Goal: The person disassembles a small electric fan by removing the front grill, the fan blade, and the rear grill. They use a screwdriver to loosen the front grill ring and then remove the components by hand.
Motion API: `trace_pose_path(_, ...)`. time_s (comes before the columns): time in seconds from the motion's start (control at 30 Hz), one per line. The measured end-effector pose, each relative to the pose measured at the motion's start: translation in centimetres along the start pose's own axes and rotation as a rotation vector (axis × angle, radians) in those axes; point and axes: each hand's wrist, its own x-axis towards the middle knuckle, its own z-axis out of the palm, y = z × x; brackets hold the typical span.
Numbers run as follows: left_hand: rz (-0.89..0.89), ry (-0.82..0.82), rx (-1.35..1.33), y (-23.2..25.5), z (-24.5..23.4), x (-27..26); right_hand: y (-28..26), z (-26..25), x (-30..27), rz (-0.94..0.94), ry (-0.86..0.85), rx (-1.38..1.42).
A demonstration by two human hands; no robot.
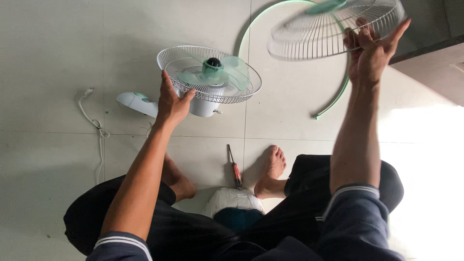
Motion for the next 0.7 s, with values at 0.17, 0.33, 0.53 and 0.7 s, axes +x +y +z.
trace_pose_path(0.17,-0.058,-0.077,0.113,1.3,-0.6,-0.1,3.9,-1.9,0.6,0.262,-0.23,-0.648)
trace_pose_path(0.33,-0.028,-0.094,0.183,2.4,-0.7,-0.6,10.2,-0.2,-5.6,-0.09,-0.737,-2.212)
trace_pose_path(0.53,-0.08,-0.083,0.046,1.7,-1.0,-1.1,13.7,0.5,-10.3,0.247,-0.883,-2.026)
trace_pose_path(0.7,0.016,-0.088,0.232,2.3,-1.5,-0.8,16.6,0.4,-11.5,0.345,-0.825,-2.006)
